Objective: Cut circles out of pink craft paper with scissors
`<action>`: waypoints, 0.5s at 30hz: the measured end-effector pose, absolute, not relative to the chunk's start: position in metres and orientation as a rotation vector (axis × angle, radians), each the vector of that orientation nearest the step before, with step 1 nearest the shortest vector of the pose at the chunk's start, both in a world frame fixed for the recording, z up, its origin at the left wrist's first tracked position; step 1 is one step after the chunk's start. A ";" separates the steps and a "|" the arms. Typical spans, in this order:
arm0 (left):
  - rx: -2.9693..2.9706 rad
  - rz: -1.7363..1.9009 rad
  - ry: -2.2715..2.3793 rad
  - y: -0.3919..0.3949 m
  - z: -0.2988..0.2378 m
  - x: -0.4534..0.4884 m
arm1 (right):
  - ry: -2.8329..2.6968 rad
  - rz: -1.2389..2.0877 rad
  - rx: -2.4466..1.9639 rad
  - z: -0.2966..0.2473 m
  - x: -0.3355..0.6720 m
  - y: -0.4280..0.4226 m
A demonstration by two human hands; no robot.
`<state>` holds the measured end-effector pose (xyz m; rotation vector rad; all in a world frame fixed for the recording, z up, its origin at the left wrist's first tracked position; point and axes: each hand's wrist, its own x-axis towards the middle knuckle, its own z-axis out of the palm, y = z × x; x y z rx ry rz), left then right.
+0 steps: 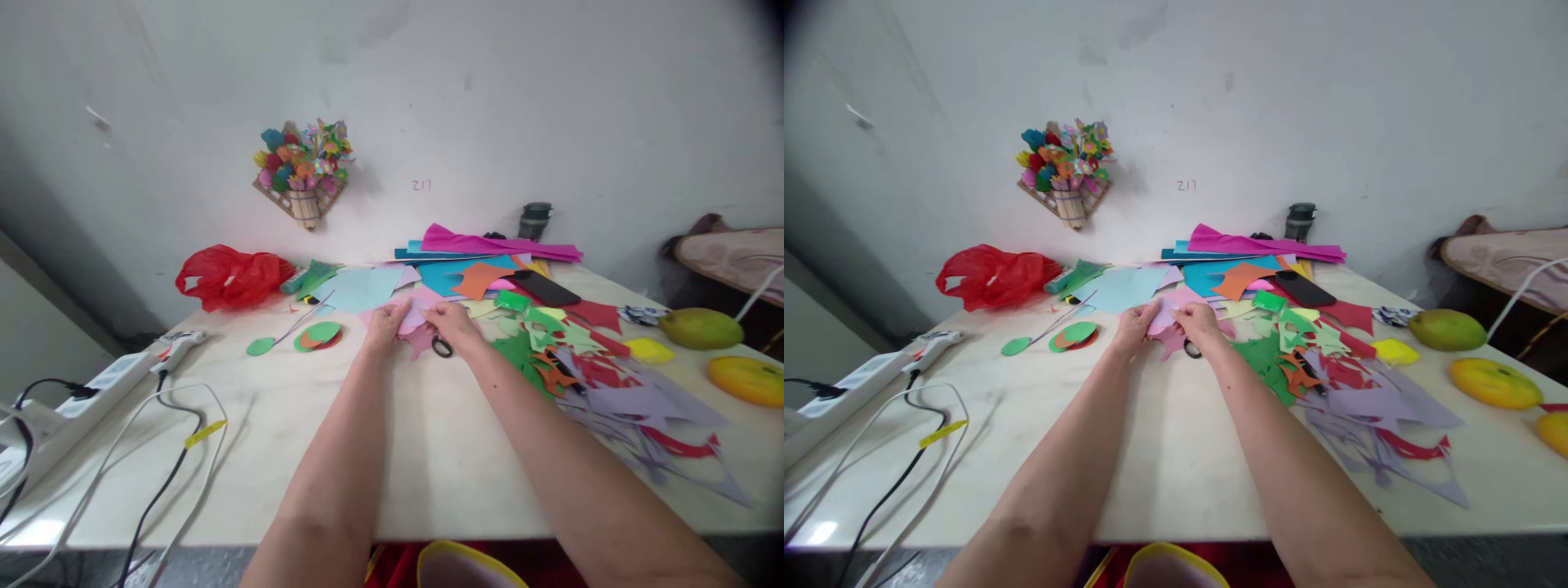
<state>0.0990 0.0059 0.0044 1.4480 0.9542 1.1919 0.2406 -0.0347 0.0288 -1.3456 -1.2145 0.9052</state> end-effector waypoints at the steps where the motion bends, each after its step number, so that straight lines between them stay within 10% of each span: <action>1: 1.452 1.226 0.980 0.007 0.005 0.099 | -1.192 0.896 -1.345 0.029 0.241 -0.035; 15: 1.101 1.427 2.334 0.001 0.043 0.049 | -1.212 0.862 -1.408 0.015 0.237 -0.029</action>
